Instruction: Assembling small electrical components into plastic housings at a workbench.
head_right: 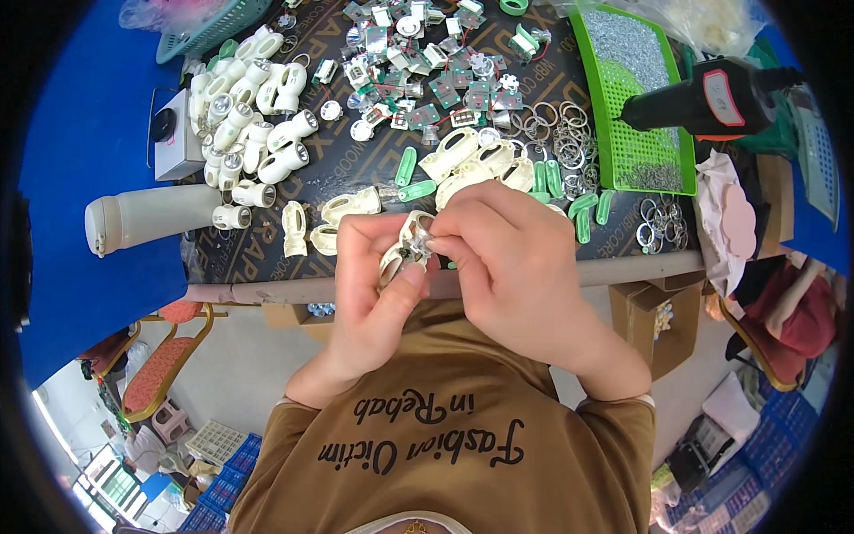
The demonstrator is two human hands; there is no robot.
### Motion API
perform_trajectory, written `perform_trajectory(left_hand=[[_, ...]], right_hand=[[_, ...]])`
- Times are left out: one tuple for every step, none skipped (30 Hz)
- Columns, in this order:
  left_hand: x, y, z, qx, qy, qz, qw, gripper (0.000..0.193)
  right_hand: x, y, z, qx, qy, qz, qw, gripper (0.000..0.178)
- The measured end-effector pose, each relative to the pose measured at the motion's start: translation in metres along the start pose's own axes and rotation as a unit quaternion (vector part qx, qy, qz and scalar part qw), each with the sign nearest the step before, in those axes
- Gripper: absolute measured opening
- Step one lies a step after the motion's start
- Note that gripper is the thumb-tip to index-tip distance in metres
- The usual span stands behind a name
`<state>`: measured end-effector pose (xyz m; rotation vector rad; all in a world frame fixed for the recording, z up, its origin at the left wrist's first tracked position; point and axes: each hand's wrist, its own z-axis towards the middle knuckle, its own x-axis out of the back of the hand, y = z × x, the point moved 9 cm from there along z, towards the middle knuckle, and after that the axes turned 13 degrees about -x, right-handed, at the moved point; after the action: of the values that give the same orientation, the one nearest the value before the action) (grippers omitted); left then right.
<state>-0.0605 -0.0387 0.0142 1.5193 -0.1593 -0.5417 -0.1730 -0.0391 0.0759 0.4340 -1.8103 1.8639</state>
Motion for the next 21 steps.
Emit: perform_trajectory(left_hand=[[0.001, 0.002, 0.000, -0.020, 0.006, -0.012, 1.000, 0.032], [0.001, 0.000, -0.001, -0.021, 0.005, -0.012, 1.000, 0.032], [0.002, 0.001, -0.002, -0.032, 0.003, 0.000, 0.999, 0.032], [0.003, 0.002, -0.003, -0.044, 0.002, 0.012, 0.999, 0.033], [0.004, -0.001, -0.004, -0.044, 0.001, 0.013, 0.999, 0.033], [0.004, 0.002, -0.005, -0.082, -0.004, -0.035, 0.996, 0.034], [0.003, 0.007, -0.006, -0.120, -0.010, -0.084, 0.989, 0.034], [0.004, 0.008, -0.005, -0.095, 0.023, -0.071, 0.993, 0.035], [0.005, 0.006, -0.004, -0.095, 0.021, -0.071, 0.993, 0.035], [0.003, 0.010, -0.003, -0.137, -0.001, -0.087, 0.987, 0.036], [0.000, 0.017, -0.003, -0.178, -0.024, -0.103, 0.978, 0.037], [-0.002, 0.016, -0.004, -0.165, -0.020, -0.119, 0.979, 0.038], [-0.002, 0.017, -0.005, -0.165, -0.022, -0.119, 0.979, 0.038], [-0.002, 0.017, -0.005, -0.162, -0.017, -0.126, 0.979, 0.038], [-0.001, 0.017, -0.005, -0.159, -0.011, -0.134, 0.978, 0.038], [-0.002, 0.017, -0.005, -0.159, -0.013, -0.134, 0.978, 0.038], [-0.001, 0.016, -0.004, -0.154, -0.012, -0.128, 0.980, 0.039], [-0.001, 0.016, -0.004, -0.149, -0.011, -0.121, 0.981, 0.039], [-0.001, 0.018, -0.004, -0.148, -0.010, -0.121, 0.982, 0.039], [-0.002, 0.017, -0.004, -0.126, -0.009, -0.113, 0.985, 0.040], [-0.002, 0.015, -0.003, -0.104, -0.007, -0.106, 0.989, 0.041]], right_hand=[[0.001, -0.002, -0.001, 0.009, 0.015, -0.022, 1.000, 0.012], [0.000, -0.002, -0.003, 0.009, 0.016, -0.022, 1.000, 0.012], [0.000, -0.006, -0.005, 0.031, 0.031, -0.029, 0.999, 0.013], [0.001, -0.010, -0.007, 0.053, 0.045, -0.035, 0.997, 0.014], [0.001, -0.010, -0.008, 0.053, 0.046, -0.035, 0.997, 0.014], [0.003, -0.011, -0.010, 0.060, 0.048, 0.001, 0.997, 0.015], [0.005, -0.012, -0.011, 0.066, 0.050, 0.036, 0.996, 0.016], [0.006, -0.011, -0.012, 0.066, 0.051, 0.036, 0.996, 0.016], [0.007, -0.013, -0.014, 0.079, 0.040, 0.063, 0.994, 0.018], [0.008, -0.015, -0.016, 0.092, 0.031, 0.089, 0.991, 0.020], [0.010, -0.015, -0.019, 0.095, 0.038, 0.091, 0.991, 0.021], [0.011, -0.015, -0.019, 0.095, 0.041, 0.091, 0.991, 0.021], [0.011, -0.016, -0.020, 0.104, 0.037, 0.102, 0.989, 0.022], [0.010, -0.018, -0.021, 0.113, 0.034, 0.113, 0.987, 0.022], [0.010, -0.018, -0.020, 0.113, 0.036, 0.114, 0.986, 0.022], [0.011, -0.020, -0.021, 0.124, 0.042, 0.114, 0.985, 0.022], [0.013, -0.021, -0.021, 0.135, 0.048, 0.115, 0.983, 0.021], [0.014, -0.020, -0.020, 0.135, 0.049, 0.114, 0.983, 0.021], [0.014, -0.021, -0.019, 0.144, 0.052, 0.094, 0.984, 0.021], [0.013, -0.022, -0.019, 0.153, 0.053, 0.074, 0.984, 0.020], [0.013, -0.021, -0.019, 0.153, 0.051, 0.075, 0.984, 0.020]])
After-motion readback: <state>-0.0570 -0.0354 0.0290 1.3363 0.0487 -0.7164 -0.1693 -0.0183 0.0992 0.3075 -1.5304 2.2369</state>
